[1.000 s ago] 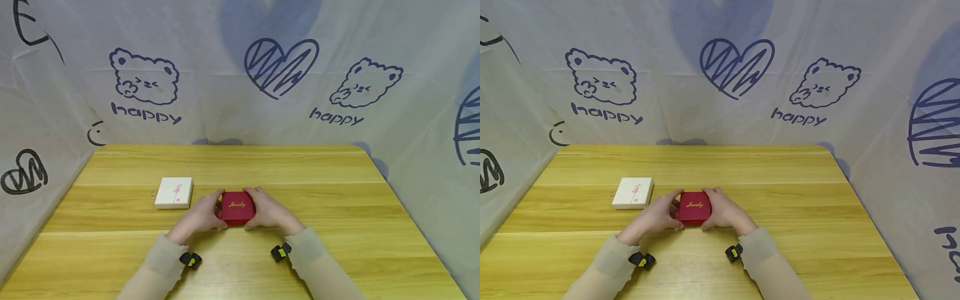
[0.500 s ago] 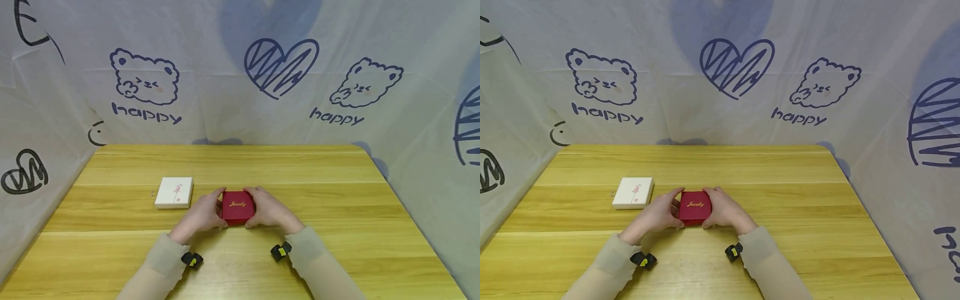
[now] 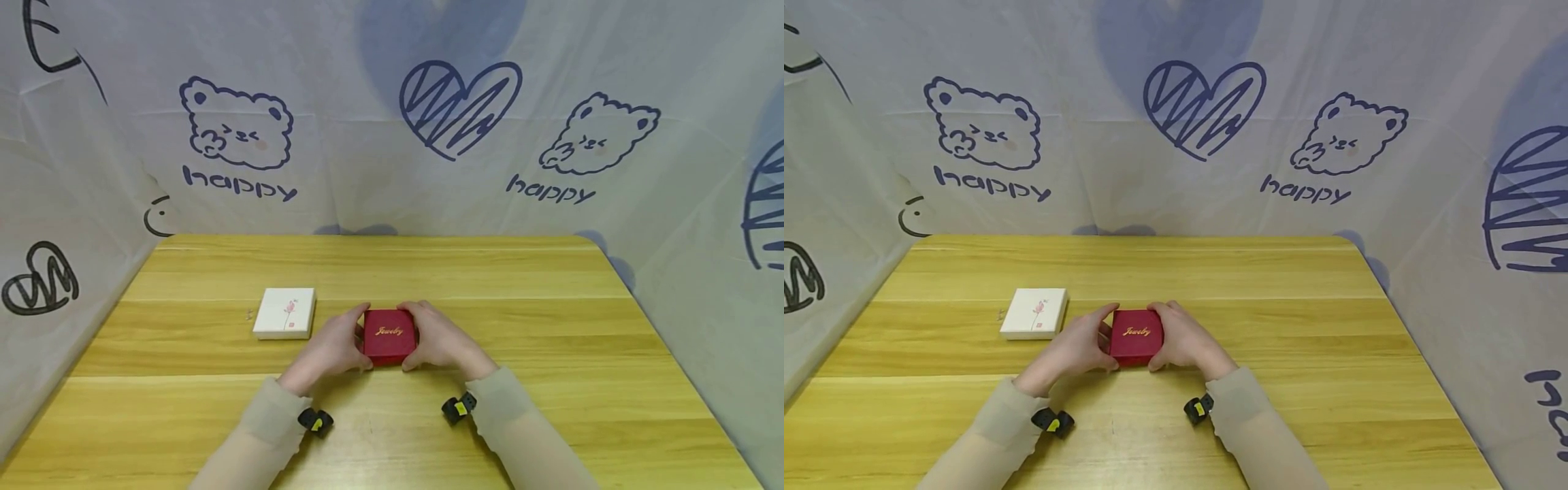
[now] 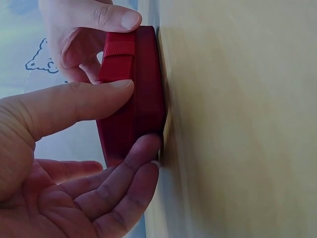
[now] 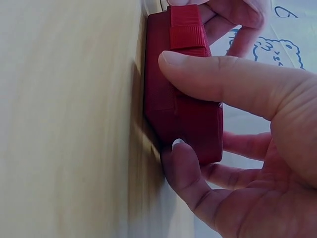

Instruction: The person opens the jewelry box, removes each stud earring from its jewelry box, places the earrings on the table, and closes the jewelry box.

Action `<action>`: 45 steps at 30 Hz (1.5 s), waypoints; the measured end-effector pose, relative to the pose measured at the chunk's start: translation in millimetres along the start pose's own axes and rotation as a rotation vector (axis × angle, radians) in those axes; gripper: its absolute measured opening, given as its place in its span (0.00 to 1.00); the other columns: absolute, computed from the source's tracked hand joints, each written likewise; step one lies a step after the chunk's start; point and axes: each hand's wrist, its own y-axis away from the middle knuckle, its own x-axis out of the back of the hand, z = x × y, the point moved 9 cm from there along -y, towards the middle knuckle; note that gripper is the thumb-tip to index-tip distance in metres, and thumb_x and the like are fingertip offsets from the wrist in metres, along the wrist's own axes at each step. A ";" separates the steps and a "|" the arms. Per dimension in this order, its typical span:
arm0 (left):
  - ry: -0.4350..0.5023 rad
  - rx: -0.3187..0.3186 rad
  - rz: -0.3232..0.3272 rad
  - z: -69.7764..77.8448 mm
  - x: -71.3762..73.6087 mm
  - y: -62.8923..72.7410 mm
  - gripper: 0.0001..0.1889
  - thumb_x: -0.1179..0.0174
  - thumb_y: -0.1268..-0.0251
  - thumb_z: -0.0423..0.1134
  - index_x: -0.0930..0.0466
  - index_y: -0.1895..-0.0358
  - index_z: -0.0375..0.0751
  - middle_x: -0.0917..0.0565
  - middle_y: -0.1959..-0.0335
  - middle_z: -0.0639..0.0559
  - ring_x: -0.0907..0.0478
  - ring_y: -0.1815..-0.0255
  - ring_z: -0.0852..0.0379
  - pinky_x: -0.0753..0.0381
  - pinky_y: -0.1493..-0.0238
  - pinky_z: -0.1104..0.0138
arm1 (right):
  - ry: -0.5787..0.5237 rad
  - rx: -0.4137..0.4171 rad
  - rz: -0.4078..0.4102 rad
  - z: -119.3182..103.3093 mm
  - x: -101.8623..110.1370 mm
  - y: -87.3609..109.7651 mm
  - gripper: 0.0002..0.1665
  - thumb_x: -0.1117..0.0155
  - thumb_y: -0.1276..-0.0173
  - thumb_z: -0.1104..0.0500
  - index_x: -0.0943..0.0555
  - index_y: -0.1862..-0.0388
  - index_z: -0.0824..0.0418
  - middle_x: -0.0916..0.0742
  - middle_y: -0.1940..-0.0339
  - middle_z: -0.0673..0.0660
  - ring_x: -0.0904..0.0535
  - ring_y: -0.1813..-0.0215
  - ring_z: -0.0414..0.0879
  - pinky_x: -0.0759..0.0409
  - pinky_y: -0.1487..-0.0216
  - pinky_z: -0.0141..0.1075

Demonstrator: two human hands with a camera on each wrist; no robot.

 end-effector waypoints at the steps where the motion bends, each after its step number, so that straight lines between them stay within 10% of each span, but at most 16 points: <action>1: 0.000 0.003 -0.003 -0.3 -0.2 -0.4 0.55 0.20 0.64 0.29 0.43 0.26 0.31 0.17 0.58 0.45 0.21 0.63 0.56 0.20 0.56 0.60 | -0.001 0.002 0.002 0.0 0.3 0.1 0.59 0.14 0.62 0.63 0.34 0.30 0.64 0.24 0.45 0.57 0.25 0.47 0.50 0.26 0.43 0.46; 14: -0.050 -0.002 -0.025 -3.4 -8.0 -6.9 0.56 0.19 0.67 0.31 0.42 0.28 0.28 0.24 0.41 0.35 0.25 0.43 0.41 0.28 0.41 0.50 | 0.020 0.009 -0.026 -1.0 0.1 0.6 0.58 0.15 0.60 0.63 0.34 0.29 0.65 0.23 0.42 0.58 0.26 0.44 0.50 0.26 0.42 0.47; 27: -0.038 0.006 -0.035 -0.3 -5.1 -4.5 0.55 0.18 0.69 0.31 0.39 0.30 0.29 0.18 0.58 0.44 0.21 0.57 0.50 0.24 0.47 0.54 | 0.043 -0.007 -0.056 -1.7 0.7 -1.0 0.56 0.15 0.60 0.63 0.33 0.31 0.65 0.22 0.44 0.57 0.26 0.46 0.49 0.27 0.42 0.46; 45: -0.062 -0.007 -0.046 1.6 -5.9 -4.3 0.54 0.20 0.68 0.30 0.40 0.29 0.27 0.18 0.53 0.41 0.21 0.55 0.50 0.24 0.47 0.55 | 0.066 0.005 -0.055 -4.0 1.1 -0.5 0.55 0.15 0.60 0.63 0.32 0.32 0.66 0.22 0.44 0.57 0.25 0.47 0.49 0.26 0.44 0.45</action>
